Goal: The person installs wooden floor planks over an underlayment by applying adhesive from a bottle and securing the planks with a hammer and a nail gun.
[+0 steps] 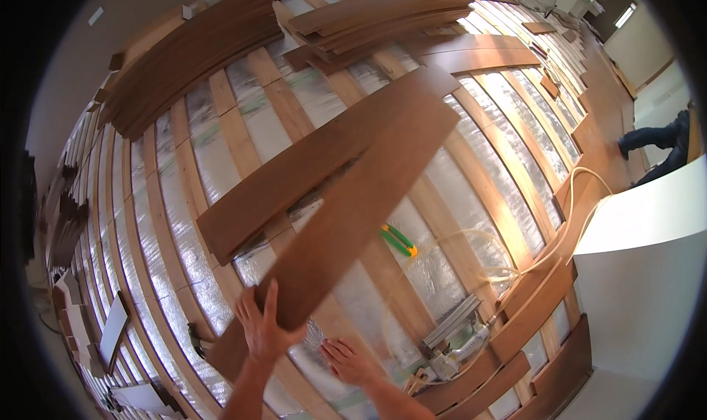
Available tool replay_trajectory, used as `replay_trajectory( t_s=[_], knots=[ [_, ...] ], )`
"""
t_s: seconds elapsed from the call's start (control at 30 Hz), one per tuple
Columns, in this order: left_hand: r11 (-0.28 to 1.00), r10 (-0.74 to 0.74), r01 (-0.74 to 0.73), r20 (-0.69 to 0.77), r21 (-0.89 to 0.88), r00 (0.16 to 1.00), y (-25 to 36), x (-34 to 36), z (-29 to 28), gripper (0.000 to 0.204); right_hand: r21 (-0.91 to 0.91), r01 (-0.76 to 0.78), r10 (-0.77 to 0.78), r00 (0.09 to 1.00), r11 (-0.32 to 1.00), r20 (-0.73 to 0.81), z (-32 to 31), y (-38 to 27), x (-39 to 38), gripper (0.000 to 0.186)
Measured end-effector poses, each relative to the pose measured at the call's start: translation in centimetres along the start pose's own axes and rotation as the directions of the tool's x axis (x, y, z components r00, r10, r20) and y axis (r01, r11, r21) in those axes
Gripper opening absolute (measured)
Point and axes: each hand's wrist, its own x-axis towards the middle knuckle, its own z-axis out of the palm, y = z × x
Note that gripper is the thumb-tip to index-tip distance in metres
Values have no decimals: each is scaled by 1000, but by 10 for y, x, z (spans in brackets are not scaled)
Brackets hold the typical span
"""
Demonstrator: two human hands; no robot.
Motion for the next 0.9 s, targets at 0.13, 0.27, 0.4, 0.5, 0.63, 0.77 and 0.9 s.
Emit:
replay_trajectory(
  t_s=[0.13,0.27,0.4,0.5,0.63,0.77,0.9],
  knots=[
    [987,-64,81,128,-137,990,41,-135,-69,111,528,-165,238,969,833,-72,-7,0,-3,46],
    [981,-141,169,251,-97,958,70,-242,-139,114,635,-85,278,937,768,-210,1,-1,-3,51],
    [974,-221,229,245,-2,944,107,-328,-186,113,827,-177,356,934,533,-29,6,-3,6,55],
    [950,-309,312,232,24,922,150,-390,-222,112,954,-295,324,898,-62,299,-12,-9,4,58],
    [920,-392,386,141,73,909,214,-474,-270,112,655,-107,99,958,-748,270,-64,-40,-49,63],
    [862,-491,468,85,194,867,289,-561,-305,90,472,-11,127,957,-882,261,-118,-81,-166,68],
    [834,-551,532,221,144,805,337,-632,-302,107,609,-131,354,710,-782,608,-182,-95,-284,74]
  ],
)
